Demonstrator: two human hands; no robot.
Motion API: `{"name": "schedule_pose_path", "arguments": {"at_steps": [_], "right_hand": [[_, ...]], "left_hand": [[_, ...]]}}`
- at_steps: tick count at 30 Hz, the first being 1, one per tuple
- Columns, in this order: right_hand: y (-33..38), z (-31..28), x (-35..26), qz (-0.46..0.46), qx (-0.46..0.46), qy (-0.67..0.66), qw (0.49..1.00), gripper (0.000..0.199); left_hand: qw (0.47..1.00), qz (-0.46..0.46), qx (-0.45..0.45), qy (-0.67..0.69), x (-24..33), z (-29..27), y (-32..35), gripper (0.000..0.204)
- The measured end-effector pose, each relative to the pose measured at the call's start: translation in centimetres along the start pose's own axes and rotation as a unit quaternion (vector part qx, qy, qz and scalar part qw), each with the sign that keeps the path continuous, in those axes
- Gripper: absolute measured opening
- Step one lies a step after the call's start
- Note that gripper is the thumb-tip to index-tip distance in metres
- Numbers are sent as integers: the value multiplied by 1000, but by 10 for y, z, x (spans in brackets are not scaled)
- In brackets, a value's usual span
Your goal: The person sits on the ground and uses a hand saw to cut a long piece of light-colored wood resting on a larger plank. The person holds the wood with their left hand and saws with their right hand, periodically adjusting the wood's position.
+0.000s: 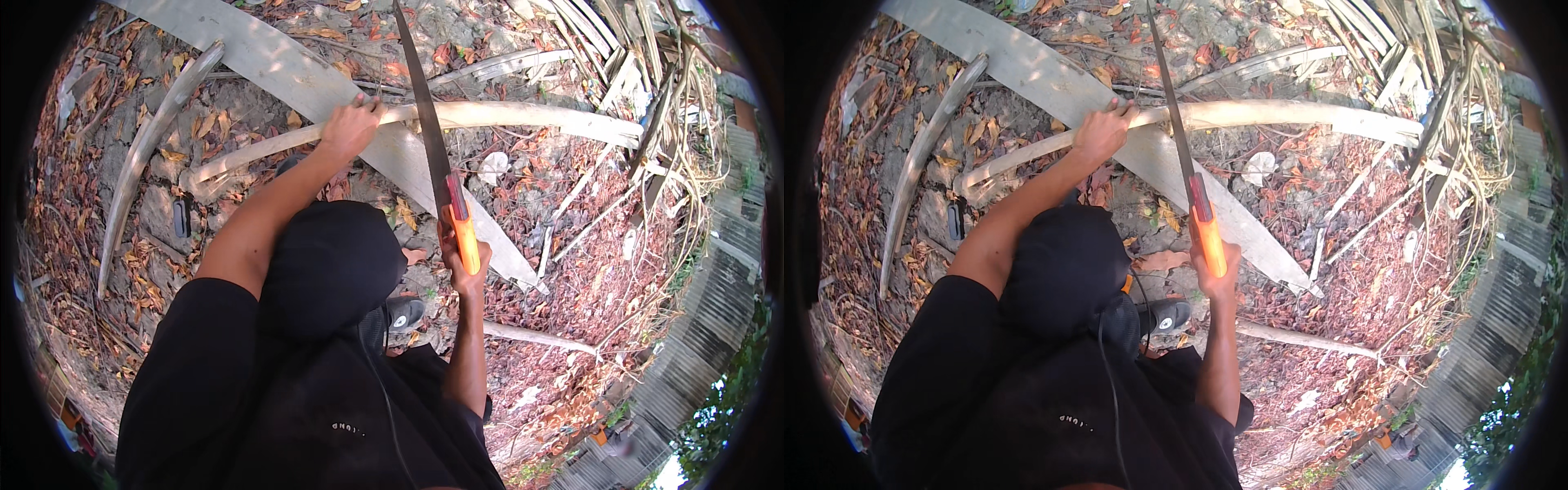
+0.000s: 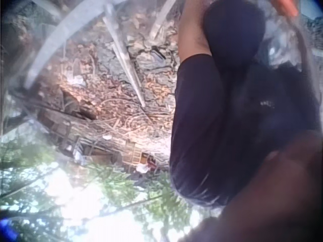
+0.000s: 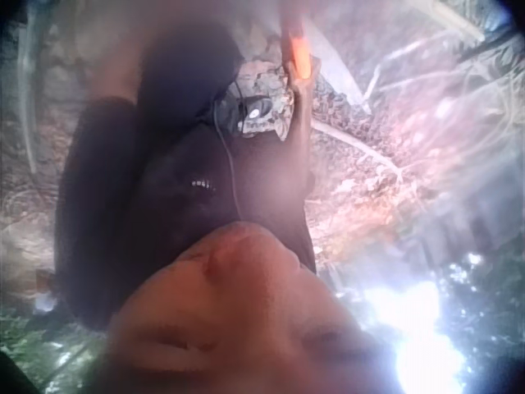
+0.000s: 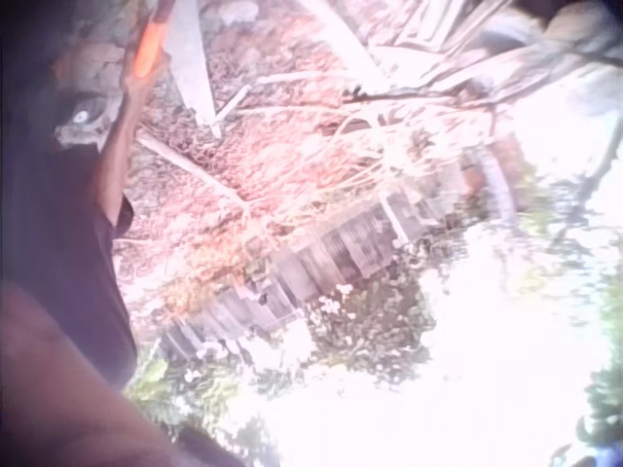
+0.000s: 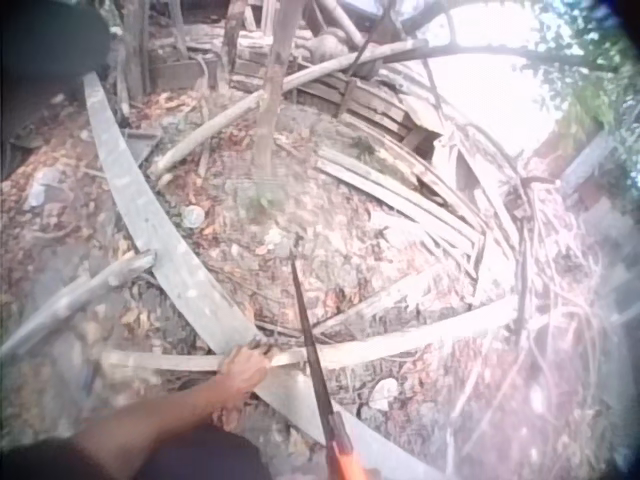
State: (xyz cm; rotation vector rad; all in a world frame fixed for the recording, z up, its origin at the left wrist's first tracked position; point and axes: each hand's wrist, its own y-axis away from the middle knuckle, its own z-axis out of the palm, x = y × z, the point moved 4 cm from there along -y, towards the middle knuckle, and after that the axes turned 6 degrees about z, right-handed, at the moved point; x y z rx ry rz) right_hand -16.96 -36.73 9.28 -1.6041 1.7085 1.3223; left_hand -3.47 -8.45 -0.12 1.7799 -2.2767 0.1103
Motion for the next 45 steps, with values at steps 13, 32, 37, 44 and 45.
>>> {"name": "schedule_pose_path", "arguments": {"at_steps": [13, 32, 37, 44, 45], "right_hand": [[45, -9, 10, -58, -8, 131, 990, 15], [-2, 6, -25, 1, 28, 65, 998, 11], [67, -24, -2, -26, 19, 73, 997, 22], [17, -10, -5, -22, -10, 98, 995, 13], [37, -15, 2, -18, -18, 115, 993, 12]], "left_hand": [[995, 22, 91, -31, -10, 12, 3, 37], [994, -16, 101, -27, -6, 9, -1, 34], [972, 25, 227, -49, -3, 18, 9, 32], [988, -22, 152, -15, 0, 11, 11, 27], [982, -6, 185, -23, -4, 9, 9, 27]]}}
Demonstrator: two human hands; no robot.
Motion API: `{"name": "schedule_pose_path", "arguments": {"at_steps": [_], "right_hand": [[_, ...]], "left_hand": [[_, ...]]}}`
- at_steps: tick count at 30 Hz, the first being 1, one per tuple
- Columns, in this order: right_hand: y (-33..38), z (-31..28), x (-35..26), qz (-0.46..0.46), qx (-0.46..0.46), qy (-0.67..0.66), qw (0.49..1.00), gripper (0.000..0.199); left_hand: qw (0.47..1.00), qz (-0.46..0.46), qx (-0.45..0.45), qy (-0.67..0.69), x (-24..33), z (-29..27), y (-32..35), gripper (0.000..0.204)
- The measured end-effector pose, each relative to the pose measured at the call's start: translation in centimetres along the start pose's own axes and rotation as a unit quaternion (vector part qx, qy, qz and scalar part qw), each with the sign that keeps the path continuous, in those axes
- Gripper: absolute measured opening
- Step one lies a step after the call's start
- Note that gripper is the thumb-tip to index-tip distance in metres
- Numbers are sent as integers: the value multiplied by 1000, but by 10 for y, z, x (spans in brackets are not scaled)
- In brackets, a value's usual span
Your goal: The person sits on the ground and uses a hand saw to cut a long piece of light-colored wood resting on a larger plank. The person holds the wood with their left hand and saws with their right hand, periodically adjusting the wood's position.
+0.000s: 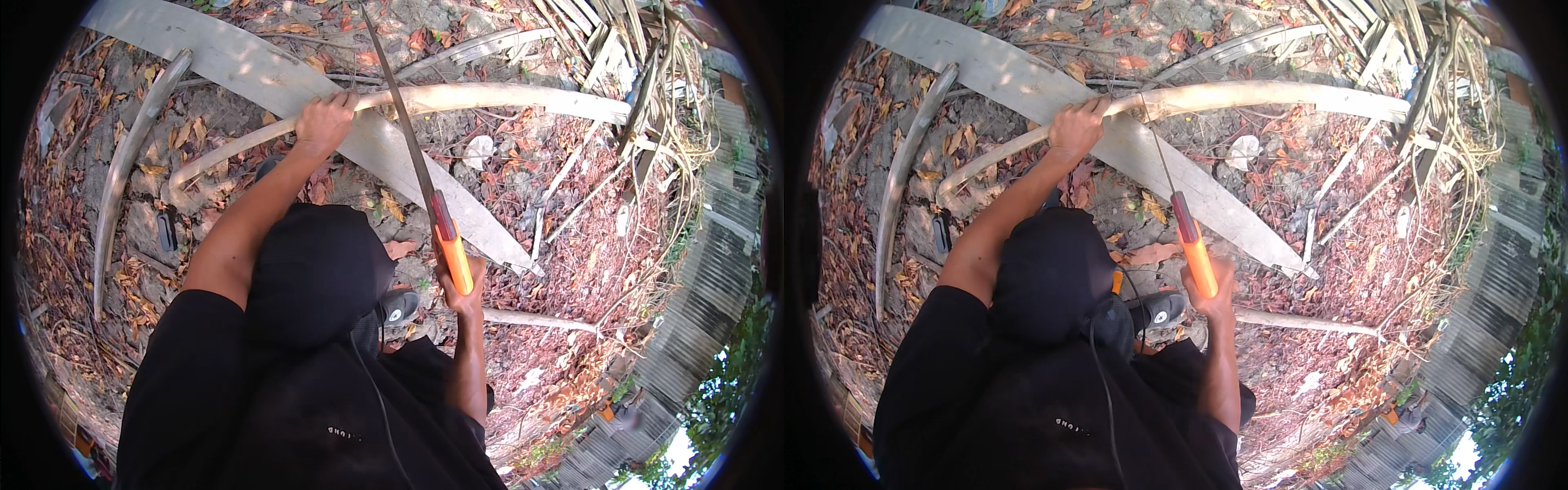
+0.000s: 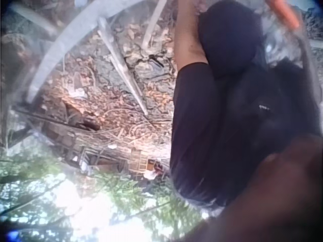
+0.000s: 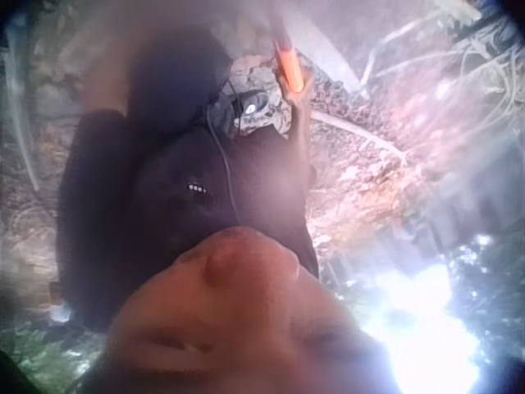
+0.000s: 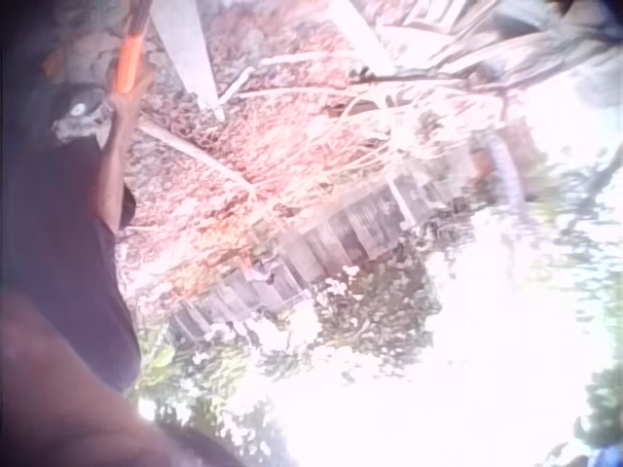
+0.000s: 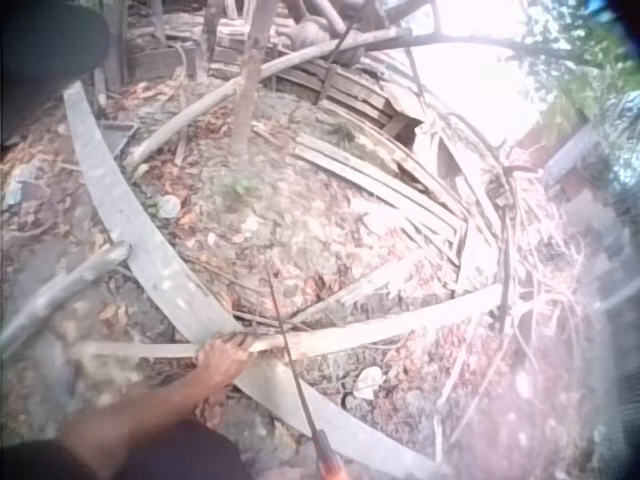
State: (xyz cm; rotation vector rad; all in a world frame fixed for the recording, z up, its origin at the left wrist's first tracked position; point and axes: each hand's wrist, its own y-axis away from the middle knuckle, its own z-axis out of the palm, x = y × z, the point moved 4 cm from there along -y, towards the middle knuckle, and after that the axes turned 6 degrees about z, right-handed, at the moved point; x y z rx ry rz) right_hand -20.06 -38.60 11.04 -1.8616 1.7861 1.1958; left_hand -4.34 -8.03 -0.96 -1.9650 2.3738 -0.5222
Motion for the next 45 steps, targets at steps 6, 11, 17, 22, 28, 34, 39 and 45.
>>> {"name": "schedule_pose_path", "arguments": {"at_steps": [6, 11, 17, 22, 28, 34, 39, 45], "right_hand": [[-9, 6, -1, 3, -14, -10, 1000, 14], [-8, 10, -14, -13, 23, -74, 997, 15], [-11, 20, -13, 32, 12, -83, 996, 18], [-11, 12, -13, 95, 22, -148, 984, 15], [19, 23, -23, 40, 31, -92, 994, 14], [-11, 19, -24, 51, 49, -138, 988, 14], [-7, 30, -22, 30, 64, -166, 984, 14], [-13, 34, -40, 38, 60, -181, 981, 14]], "left_hand": [[997, 46, 57, 2, 9, 8, -2, 26], [995, 38, 87, -42, -8, 8, -1, 27], [999, 3, 26, 42, 6, 12, 7, 28], [998, 10, 55, 5, -10, 5, 2, 26], [998, -23, 44, 43, 0, 6, 1, 23], [994, -67, -13, 81, -14, 4, -6, 31], [997, 16, 43, 69, -12, -22, -2, 48], [995, 32, -50, -85, -71, -45, 16, 58]]}}
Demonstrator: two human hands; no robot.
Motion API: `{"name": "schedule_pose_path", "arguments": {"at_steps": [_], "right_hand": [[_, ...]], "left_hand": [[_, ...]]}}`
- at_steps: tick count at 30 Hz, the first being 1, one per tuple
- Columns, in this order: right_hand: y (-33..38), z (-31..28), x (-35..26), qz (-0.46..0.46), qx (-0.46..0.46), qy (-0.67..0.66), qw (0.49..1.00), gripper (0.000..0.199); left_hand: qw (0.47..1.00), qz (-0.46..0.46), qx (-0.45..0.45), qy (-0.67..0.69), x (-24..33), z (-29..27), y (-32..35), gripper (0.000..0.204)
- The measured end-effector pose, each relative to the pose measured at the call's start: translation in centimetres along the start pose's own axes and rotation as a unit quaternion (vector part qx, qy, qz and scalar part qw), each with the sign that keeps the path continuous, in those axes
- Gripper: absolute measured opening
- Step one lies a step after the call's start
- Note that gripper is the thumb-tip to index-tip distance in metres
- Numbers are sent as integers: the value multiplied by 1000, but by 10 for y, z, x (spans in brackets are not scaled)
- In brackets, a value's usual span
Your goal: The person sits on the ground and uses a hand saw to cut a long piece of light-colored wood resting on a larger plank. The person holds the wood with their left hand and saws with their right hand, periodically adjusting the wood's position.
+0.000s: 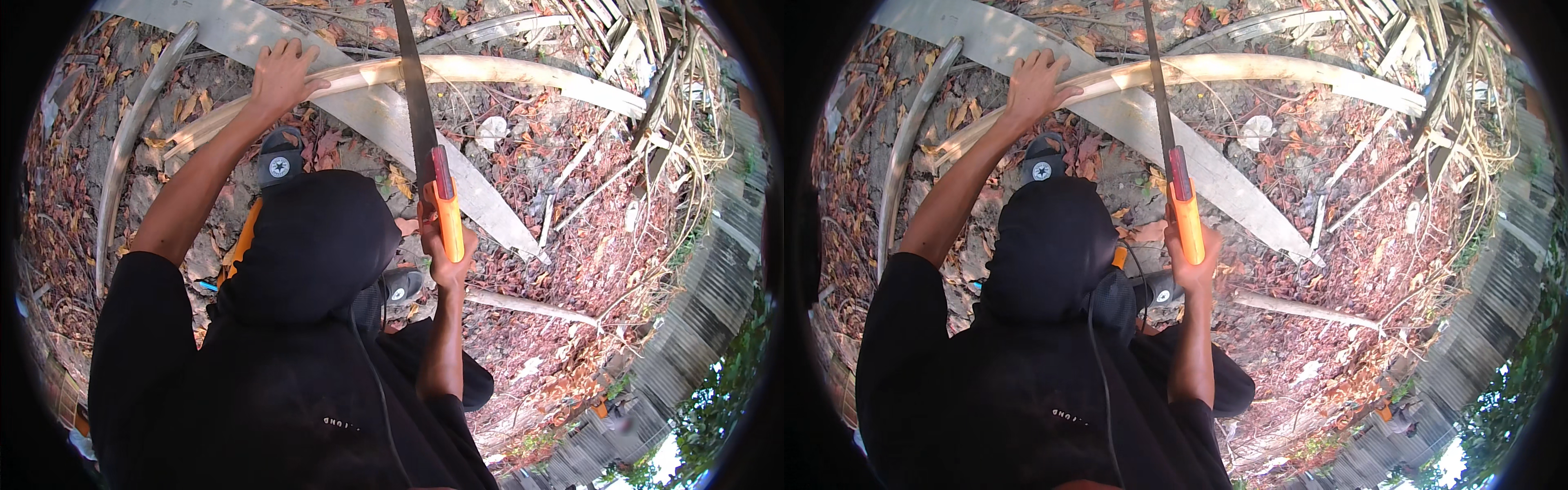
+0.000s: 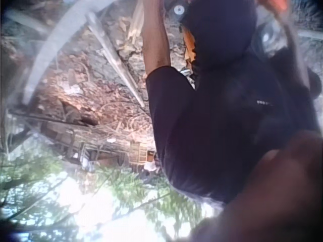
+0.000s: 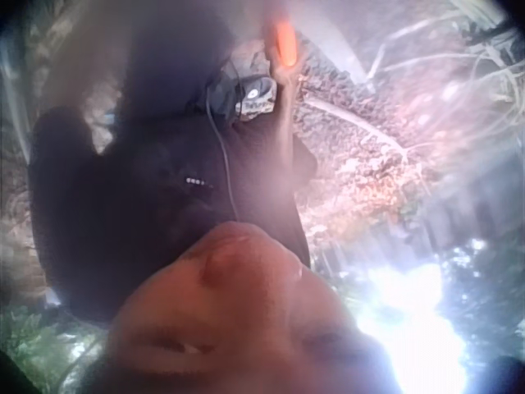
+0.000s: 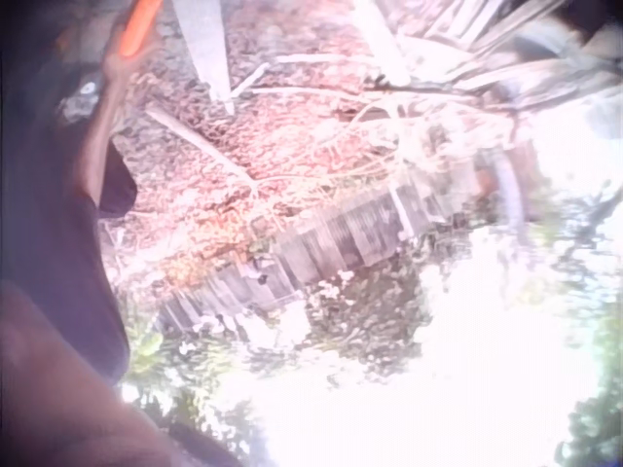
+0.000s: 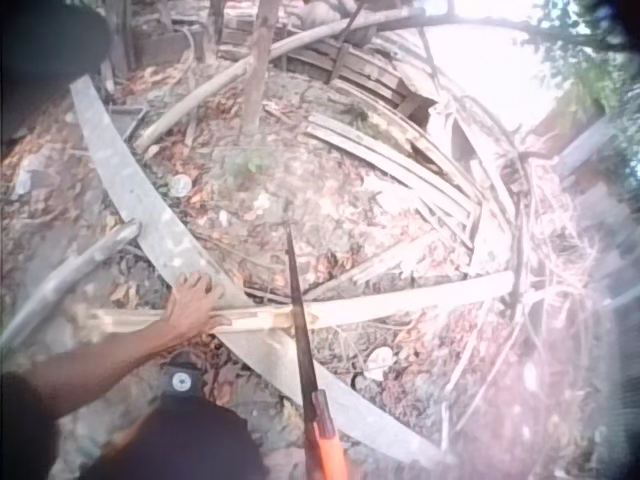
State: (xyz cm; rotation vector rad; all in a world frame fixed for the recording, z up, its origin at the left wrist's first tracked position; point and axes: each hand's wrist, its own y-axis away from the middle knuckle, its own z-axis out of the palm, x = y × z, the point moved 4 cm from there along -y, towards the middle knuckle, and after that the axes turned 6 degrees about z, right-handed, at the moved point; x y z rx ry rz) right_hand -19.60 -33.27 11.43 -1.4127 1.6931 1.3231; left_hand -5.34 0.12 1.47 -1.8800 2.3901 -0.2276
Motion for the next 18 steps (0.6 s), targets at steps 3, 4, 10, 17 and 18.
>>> {"name": "schedule_pose_path", "arguments": {"at_steps": [3, 4, 10, 17, 18], "right_hand": [[-1, -12, 12, 63, 29, -56, 996, 19], [-2, -15, 12, 66, 40, -71, 994, 20], [-12, -11, 4, 94, 38, -164, 981, 21], [-14, -7, -5, 122, 39, -170, 977, 20], [-14, -8, -6, 117, 38, -163, 979, 20]], "left_hand": [[999, 27, -36, 19, -8, -8, 9, 64], [998, 36, -37, 35, -9, -7, 13, 65], [983, 6, -112, 142, -10, 8, 27, 75], [968, 9, -31, 248, -30, 1, 23, 54], [964, -4, -51, 263, -39, 4, 23, 50]]}}
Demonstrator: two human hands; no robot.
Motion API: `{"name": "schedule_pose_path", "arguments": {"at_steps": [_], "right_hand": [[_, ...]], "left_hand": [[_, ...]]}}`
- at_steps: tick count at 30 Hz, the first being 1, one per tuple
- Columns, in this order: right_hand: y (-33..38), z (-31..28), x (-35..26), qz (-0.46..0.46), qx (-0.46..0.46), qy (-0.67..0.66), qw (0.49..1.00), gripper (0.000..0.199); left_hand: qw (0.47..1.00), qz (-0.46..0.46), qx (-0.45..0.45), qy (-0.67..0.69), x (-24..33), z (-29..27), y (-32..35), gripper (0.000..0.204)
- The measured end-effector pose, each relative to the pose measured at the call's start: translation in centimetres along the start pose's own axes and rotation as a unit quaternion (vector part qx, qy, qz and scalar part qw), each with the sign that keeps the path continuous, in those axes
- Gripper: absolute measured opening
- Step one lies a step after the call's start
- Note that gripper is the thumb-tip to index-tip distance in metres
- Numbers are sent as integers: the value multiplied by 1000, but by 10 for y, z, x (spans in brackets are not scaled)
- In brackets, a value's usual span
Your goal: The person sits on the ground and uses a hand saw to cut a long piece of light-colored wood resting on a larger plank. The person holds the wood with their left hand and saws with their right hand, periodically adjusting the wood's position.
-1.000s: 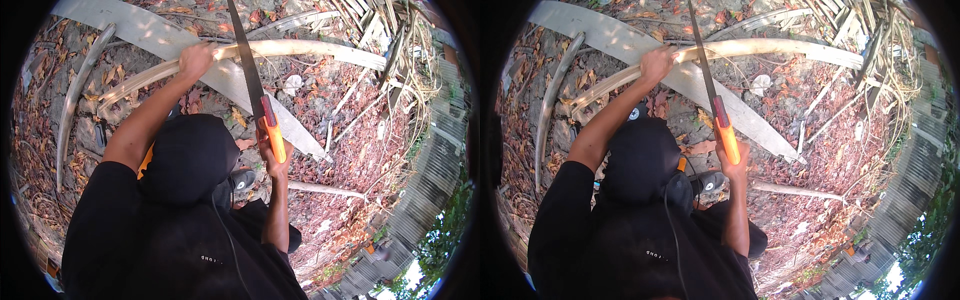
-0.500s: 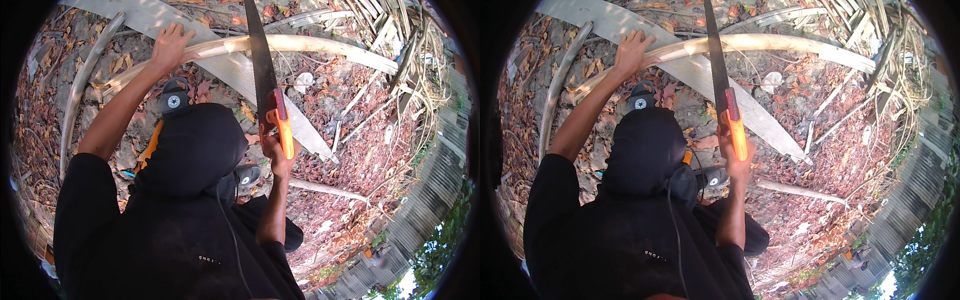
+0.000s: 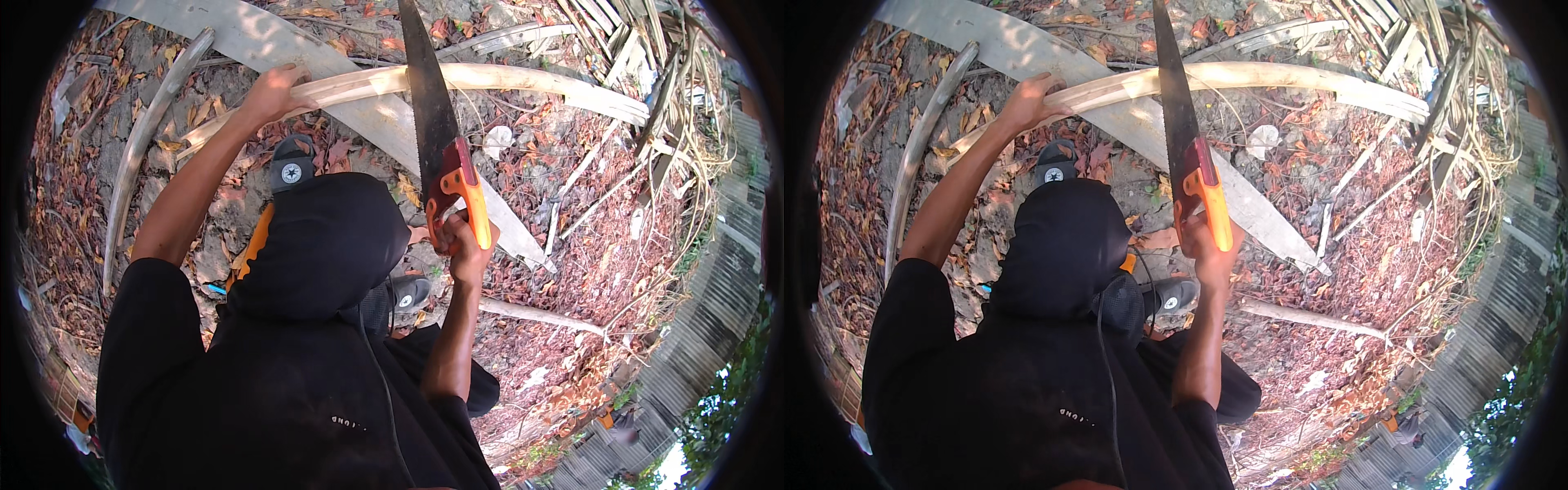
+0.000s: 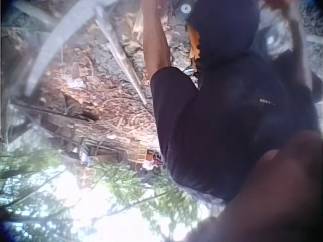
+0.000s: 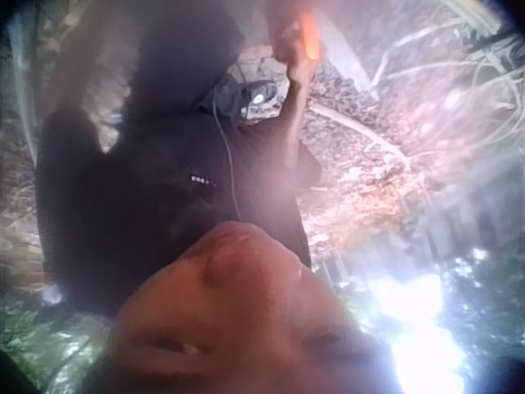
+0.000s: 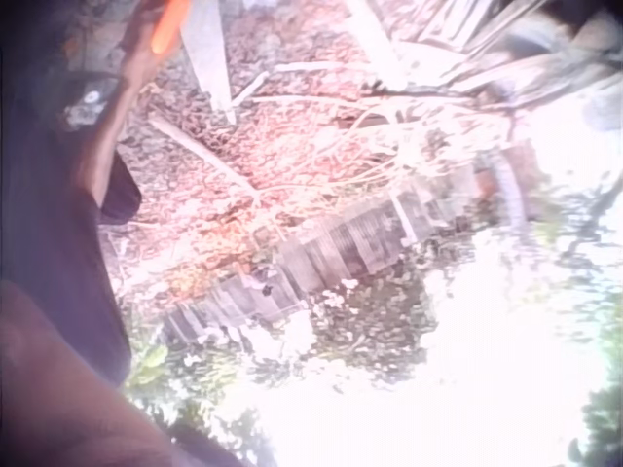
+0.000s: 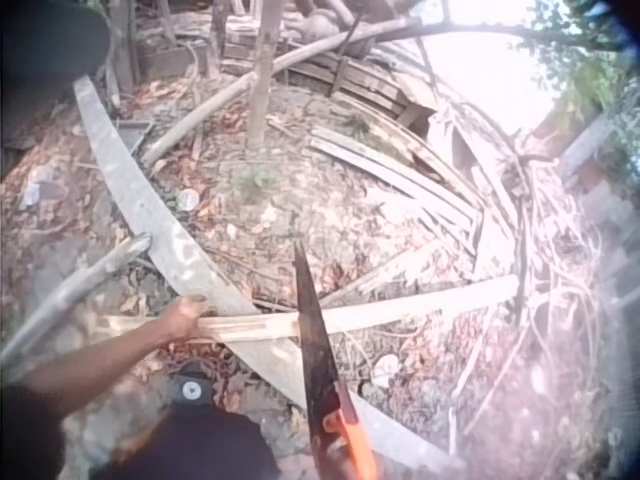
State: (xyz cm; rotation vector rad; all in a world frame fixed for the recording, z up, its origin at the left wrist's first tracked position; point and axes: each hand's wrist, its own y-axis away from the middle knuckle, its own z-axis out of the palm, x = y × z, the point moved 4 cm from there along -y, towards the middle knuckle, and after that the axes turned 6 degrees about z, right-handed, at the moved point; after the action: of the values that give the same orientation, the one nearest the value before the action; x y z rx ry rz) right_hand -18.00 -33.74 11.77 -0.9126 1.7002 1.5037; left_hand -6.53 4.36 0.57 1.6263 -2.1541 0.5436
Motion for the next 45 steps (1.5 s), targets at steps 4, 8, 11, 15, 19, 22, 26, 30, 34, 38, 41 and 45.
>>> {"name": "schedule_pose_path", "arguments": {"at_steps": [4, 8, 11, 15, 19, 22, 26, 30, 34, 38, 41, 45], "right_hand": [[-3, -7, 5, -27, 0, 18, 999, 20], [-1, -11, 14, -28, 4, 9, 1000, 20], [-3, -14, 22, -26, 2, 4, 1000, 20], [-4, -11, 31, -32, 5, -25, 999, 19], [-2, -1, 24, -37, 3, -18, 999, 19], [-1, 1, 24, -36, -3, -22, 999, 18], [-2, 1, 24, -41, -8, -12, 999, 18], [-1, 3, 21, -44, -6, -4, 999, 18], [5, 4, 21, -43, 0, 13, 999, 19], [6, -1, 25, -31, 5, 23, 999, 20], [13, -4, 24, -54, 27, 46, 997, 19], [25, -9, 39, -66, 28, 72, 995, 18]], "left_hand": [[998, 41, -37, -15, -10, -1, -1, 31], [989, 84, -69, -102, 3, -8, 4, 25], [985, 127, -5, -121, 20, -16, 24, 28], [987, 96, 25, -129, 28, -37, 31, 36], [972, 48, 32, -226, 36, -24, 43, 52], [960, 50, 91, -260, 41, -16, 52, 57], [959, 40, 104, -260, 43, -5, 63, 51], [962, 3, 110, -248, 44, 1, 68, 40], [968, 21, 92, -231, 36, 9, 80, 35], [995, 0, -3, -104, 46, -13, 101, 34], [986, -73, 29, -147, 39, -51, 128, 41], [984, -102, 121, -79, 49, -66, 97, 55]]}}
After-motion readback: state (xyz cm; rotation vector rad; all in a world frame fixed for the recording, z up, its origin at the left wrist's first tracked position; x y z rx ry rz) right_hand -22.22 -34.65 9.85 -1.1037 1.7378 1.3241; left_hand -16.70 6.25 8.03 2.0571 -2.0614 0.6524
